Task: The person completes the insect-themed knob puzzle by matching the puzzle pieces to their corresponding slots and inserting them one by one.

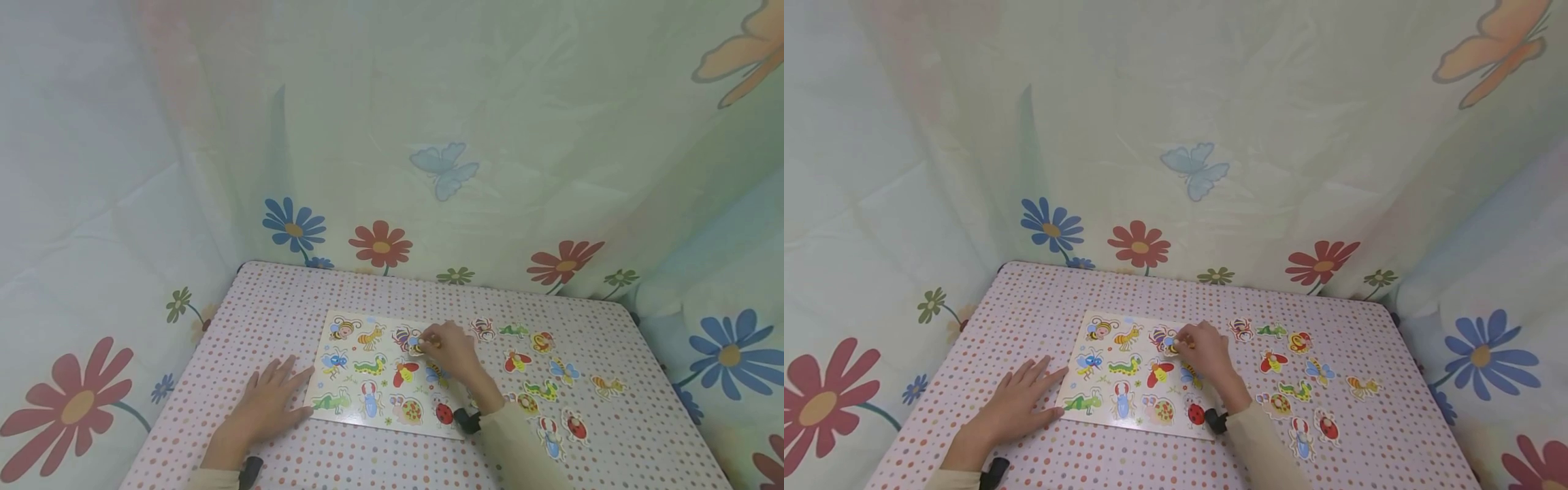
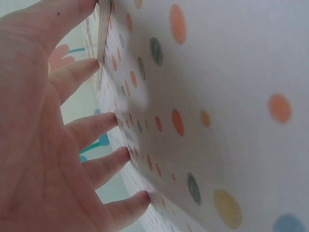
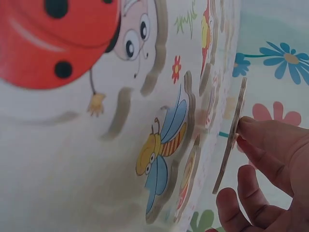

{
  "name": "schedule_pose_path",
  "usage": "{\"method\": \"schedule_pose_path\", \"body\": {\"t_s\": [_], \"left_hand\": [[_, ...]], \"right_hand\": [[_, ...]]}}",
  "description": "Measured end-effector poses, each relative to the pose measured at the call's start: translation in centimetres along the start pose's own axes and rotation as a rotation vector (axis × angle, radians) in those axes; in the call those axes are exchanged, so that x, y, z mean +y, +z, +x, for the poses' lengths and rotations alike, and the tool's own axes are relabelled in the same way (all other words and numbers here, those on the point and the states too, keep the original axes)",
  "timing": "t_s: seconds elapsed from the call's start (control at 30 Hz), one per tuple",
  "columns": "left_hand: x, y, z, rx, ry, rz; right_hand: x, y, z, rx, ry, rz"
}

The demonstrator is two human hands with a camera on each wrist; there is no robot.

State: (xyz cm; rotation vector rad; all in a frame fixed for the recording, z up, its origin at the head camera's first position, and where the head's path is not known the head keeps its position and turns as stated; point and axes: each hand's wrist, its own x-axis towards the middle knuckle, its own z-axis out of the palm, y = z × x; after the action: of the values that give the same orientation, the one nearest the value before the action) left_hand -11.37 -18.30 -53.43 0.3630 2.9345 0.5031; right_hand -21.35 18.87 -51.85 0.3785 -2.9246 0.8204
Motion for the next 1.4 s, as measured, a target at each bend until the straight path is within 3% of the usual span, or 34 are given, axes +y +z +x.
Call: {"method": "schedule_pose_path", "body": {"t_s": [0.67, 1.0, 1.4], "left_hand": [[-0.2, 0.2, 0.0, 0.013, 0.008, -0.006], [-0.2, 0.2, 0.0, 0.007, -0.001, 0.003], [-0.1, 0.1, 0.0, 0.010, 0.007, 0.003]], "right_hand": [[-1.8, 1.4, 1.4, -0.022, -0.027, 0.015], [-3.0, 2.2, 2.1, -0.043, -0.015, -0.035], [-4.3, 2.7, 3.2, -0.035, -0.075, -0.040]]}}
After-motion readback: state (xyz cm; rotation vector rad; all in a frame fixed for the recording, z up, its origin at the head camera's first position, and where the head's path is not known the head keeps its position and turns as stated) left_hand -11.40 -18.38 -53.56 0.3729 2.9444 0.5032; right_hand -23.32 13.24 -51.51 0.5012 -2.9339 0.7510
